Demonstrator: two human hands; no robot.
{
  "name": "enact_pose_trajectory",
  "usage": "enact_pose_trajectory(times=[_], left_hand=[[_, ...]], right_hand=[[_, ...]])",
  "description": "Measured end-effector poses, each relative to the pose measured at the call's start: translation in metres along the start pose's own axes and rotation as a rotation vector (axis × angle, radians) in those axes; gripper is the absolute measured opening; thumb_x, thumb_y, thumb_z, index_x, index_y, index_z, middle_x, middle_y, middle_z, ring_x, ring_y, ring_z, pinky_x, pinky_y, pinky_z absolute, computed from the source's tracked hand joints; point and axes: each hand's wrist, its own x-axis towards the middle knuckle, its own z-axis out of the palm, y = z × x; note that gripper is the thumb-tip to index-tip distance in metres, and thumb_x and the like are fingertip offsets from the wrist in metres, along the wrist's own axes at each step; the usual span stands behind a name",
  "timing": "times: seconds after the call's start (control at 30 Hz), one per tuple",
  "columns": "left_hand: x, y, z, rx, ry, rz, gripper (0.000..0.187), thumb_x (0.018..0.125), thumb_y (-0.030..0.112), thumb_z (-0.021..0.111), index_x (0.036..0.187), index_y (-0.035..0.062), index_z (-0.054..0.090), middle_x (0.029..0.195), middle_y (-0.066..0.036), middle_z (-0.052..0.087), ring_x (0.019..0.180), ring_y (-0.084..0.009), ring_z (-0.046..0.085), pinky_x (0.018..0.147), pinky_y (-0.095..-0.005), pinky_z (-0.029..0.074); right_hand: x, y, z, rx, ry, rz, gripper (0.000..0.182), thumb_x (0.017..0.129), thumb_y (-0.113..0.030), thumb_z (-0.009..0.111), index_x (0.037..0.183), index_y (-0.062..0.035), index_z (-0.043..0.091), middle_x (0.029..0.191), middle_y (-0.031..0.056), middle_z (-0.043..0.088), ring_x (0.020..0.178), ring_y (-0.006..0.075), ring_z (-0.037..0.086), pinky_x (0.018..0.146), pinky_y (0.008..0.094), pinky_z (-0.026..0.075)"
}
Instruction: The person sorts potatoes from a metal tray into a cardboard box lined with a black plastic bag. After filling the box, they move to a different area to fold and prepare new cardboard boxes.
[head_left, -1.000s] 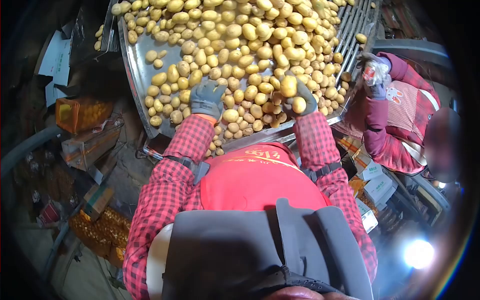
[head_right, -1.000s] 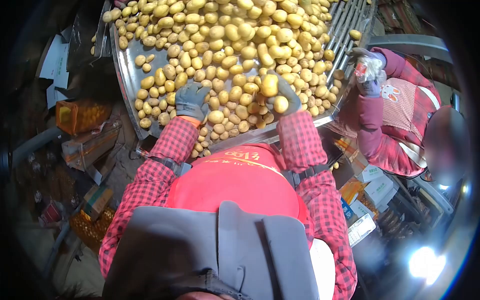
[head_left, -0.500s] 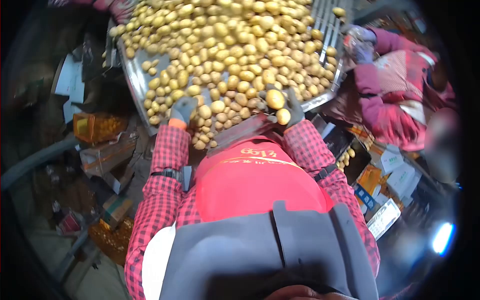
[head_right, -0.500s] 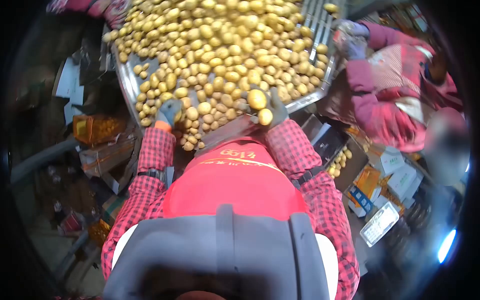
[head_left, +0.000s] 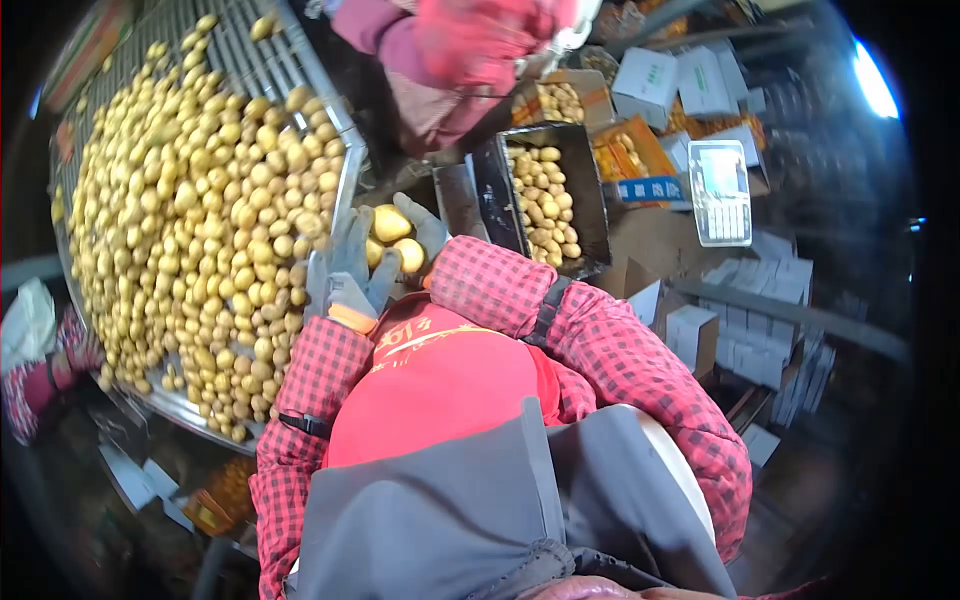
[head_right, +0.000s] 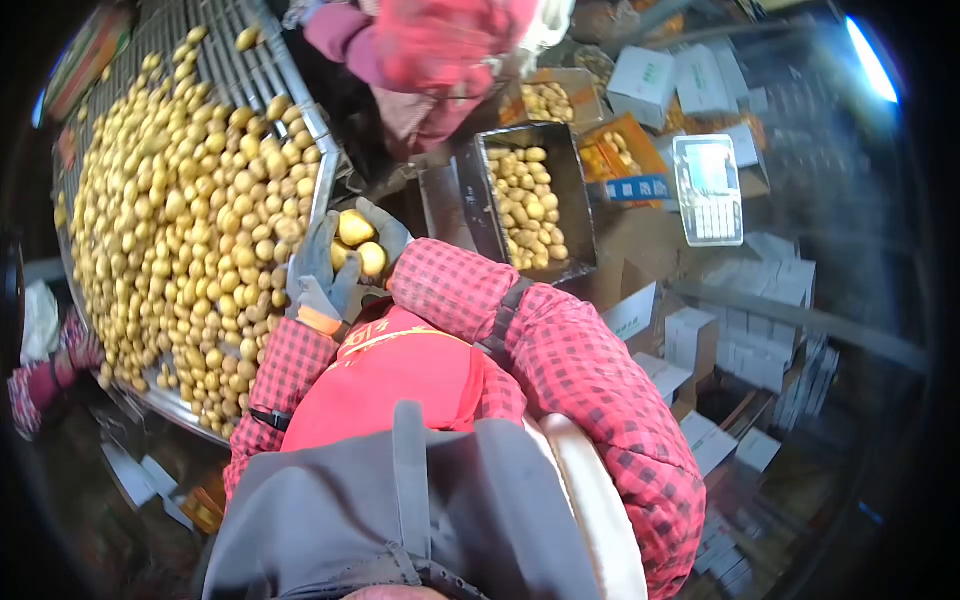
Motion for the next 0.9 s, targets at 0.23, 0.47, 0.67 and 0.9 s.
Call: enact_pose_trajectory(times=[0.23,0.47,0.67,0.9], left_hand=[[0.011,0.001,0.043,-0.411,-0.099,-0.145,0.049,0.095,0.021,0.061,0.140,0.0026,0.050,0.142,-0.016,0.051,0.130,-0.0300,0.050,0.111,-0.0385,0.038],[-0.040,-0.042,0.049,-0.353,-0.036,-0.303,0.036,0.094,0.021,0.063,0.124,0.0008,0.064,0.125,-0.014,0.064,0.111,-0.0226,0.062,0.097,-0.0325,0.048],[-0.087,-0.057,0.053,-0.369,0.011,-0.484,0.034,0.094,0.021,0.062,0.121,-0.0005,0.064,0.123,-0.014,0.065,0.114,-0.0253,0.061,0.099,-0.0351,0.047],[-0.126,-0.088,0.038,-0.185,0.301,-0.495,0.040,0.090,0.025,0.064,0.122,-0.0009,0.063,0.128,-0.023,0.059,0.125,-0.0364,0.052,0.107,-0.0428,0.038]], right_hand=[[-0.067,-0.125,-0.045,0.155,0.036,-0.488,0.060,0.095,-0.065,0.041,0.091,-0.0086,0.061,0.092,0.0126,0.063,0.086,0.0353,0.062,0.067,0.0544,0.054],[-0.186,-0.377,-0.127,0.240,0.113,-1.225,0.068,0.090,-0.074,0.037,0.120,-0.0150,0.054,0.125,0.0157,0.056,0.109,0.0405,0.056,0.086,0.0651,0.049],[-0.185,-0.387,-0.139,0.232,0.534,-1.281,0.083,0.086,-0.071,0.055,0.123,0.0036,0.045,0.126,0.0313,0.051,0.111,0.0492,0.054,0.090,0.0581,0.054],[-0.092,-0.241,-0.175,0.014,0.621,-0.756,0.066,0.091,-0.066,0.053,0.103,-0.0008,0.057,0.098,0.0136,0.066,0.083,0.0342,0.065,0.069,0.0448,0.060]])
